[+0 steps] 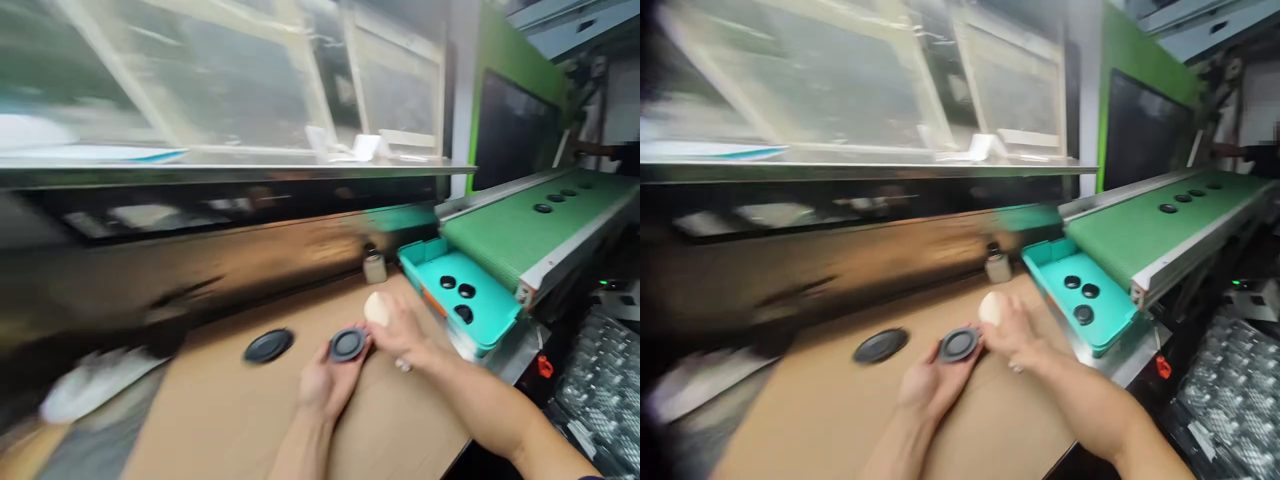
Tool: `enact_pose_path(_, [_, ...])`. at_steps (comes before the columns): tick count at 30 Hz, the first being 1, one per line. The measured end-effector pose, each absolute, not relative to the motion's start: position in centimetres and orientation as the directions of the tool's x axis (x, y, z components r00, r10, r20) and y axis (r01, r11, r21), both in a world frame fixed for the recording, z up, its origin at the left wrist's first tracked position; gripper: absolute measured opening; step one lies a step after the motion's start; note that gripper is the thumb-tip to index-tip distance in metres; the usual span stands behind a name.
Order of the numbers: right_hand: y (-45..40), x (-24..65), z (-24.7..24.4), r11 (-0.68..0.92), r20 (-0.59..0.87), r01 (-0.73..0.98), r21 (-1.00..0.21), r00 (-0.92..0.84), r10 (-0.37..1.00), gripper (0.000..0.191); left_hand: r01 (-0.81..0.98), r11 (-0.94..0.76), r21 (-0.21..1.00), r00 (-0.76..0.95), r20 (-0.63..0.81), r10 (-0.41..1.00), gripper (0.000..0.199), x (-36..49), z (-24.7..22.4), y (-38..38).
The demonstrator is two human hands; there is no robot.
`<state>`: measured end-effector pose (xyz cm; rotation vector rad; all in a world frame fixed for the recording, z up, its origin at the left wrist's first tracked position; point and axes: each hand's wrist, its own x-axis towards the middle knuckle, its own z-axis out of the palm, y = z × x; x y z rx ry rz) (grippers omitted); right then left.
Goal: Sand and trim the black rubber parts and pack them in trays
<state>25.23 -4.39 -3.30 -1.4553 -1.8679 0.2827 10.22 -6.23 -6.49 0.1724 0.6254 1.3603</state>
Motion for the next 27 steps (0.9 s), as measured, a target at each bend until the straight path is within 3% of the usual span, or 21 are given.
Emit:
enact_pose_path(2, [-4.5, 25.7, -3.1, 0.333, 0.377, 0.637, -0.695, -0.071, 0.923, 0.064, -0.874, 0.202, 0.441, 0.059, -0.315, 0.947, 0.038, 10.7, -6.1, -6.5])
enact_pose_path(6, [-4.6, 25.6, -3.1, 0.417, 0.281, 0.516, -0.748, -0.324, 0.904, 0.052, -0.875, 0.103, 0.473, -0.030, -0.265, 0.964, 0.031, 10.7, -6.3, -5.8])
enact_pose_path(14, [-6.4, 25.0, -2.2, 0.409, 0.232, 0.527, -0.745, -0.370, 0.899, 0.052, -0.868, 0.117, 0.482, -0.007, -0.248, 0.969, 0.035, 11.3, -6.4, -6.2])
enact_pose_path(18, [-6.3, 24.5, -2.4, 0.411, 0.227, 0.523, -0.747, -0.380, 0.897, 0.035, -0.850, 0.157, 0.503, 0.031, -0.249, 0.968, 0.037, 11.6, -6.3, -6.2])
enact_pose_path(23, [-5.9, 25.9, -1.4, 0.421, 0.168, 0.587, -0.691, -0.436, 0.884, 0.028, -0.840, 0.177, 0.513, 0.055, -0.245, 0.968, 0.037, 11.6, -6.5, -6.2])
enact_pose_path(27, [-5.9, 26.4, -0.7, 0.400, 0.229, 0.686, -0.608, -0.332, 0.915, 0.033, -0.836, 0.165, 0.523, 0.023, -0.268, 0.963, 0.035, 12.0, -6.4, -6.3])
